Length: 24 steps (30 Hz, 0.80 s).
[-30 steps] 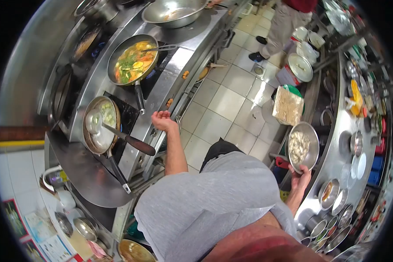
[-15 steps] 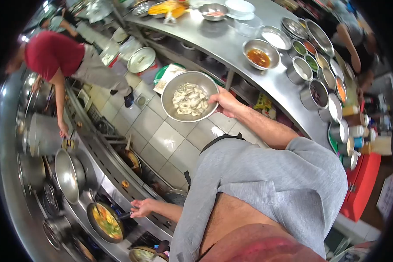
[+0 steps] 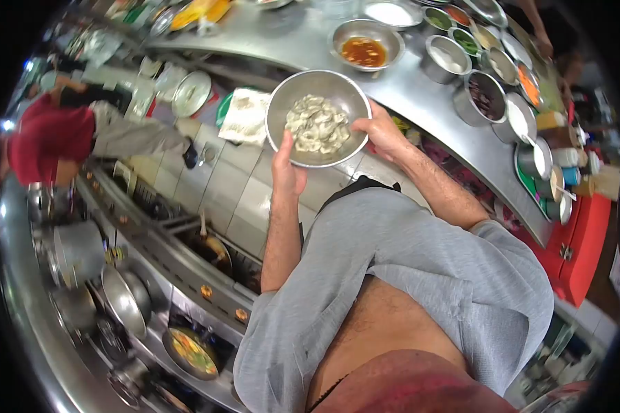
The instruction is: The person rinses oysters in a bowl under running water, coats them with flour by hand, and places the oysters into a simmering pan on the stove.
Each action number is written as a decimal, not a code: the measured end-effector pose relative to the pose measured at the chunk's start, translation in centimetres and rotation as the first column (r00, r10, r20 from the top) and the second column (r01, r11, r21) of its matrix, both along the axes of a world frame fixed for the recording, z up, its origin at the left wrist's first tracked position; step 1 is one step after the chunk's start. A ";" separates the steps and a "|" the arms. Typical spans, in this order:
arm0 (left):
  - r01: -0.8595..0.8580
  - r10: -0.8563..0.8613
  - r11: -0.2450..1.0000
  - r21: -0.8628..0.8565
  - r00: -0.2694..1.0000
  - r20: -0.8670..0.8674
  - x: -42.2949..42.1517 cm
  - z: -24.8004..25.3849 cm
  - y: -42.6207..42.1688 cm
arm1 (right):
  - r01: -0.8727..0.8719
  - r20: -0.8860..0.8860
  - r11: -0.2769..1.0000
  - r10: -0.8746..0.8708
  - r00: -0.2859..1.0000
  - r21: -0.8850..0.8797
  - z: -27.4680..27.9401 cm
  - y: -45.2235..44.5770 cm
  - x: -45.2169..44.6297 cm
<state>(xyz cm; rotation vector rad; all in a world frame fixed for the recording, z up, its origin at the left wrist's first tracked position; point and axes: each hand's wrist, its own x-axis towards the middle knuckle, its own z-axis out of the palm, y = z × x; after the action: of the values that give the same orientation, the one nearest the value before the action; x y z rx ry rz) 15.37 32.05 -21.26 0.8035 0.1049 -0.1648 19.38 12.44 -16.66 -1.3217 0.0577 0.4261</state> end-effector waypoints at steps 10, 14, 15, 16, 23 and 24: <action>0.281 -0.281 0.959 0.023 0.959 -0.028 2.8 1.5 -9.3 | 0.419 0.524 0.315 0.472 0.709 -0.851 4.6 -8.5 -2.1; 0.455 -0.455 0.890 0.023 0.890 -0.031 4.5 1.1 -11.7 | 0.313 0.279 0.028 0.532 0.800 -0.949 3.5 -9.3 -3.5; 0.492 -0.492 0.871 -0.009 0.870 -0.037 4.5 1.2 -12.5 | 0.328 0.322 0.081 0.516 0.794 -0.941 3.4 -9.5 -3.8; 0.490 -0.490 0.870 0.046 0.872 -0.023 4.3 1.5 -13.5 | 0.154 0.203 0.145 0.432 0.879 -0.977 3.9 -9.6 -3.9; 0.653 -0.652 0.756 0.051 0.758 -0.021 3.5 0.7 -17.2 | 0.122 0.205 0.286 0.281 0.938 -0.950 1.5 -13.8 -5.3; 0.693 -0.692 0.720 0.028 0.721 -0.041 3.4 1.0 -17.9 | 0.204 0.258 0.240 0.224 0.940 -0.949 1.8 -14.9 -5.5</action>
<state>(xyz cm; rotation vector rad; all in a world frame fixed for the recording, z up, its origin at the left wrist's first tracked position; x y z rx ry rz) 18.76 14.18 -20.26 0.8528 -0.1798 -0.8983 13.93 -2.44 -14.84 -2.7010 0.0120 0.0940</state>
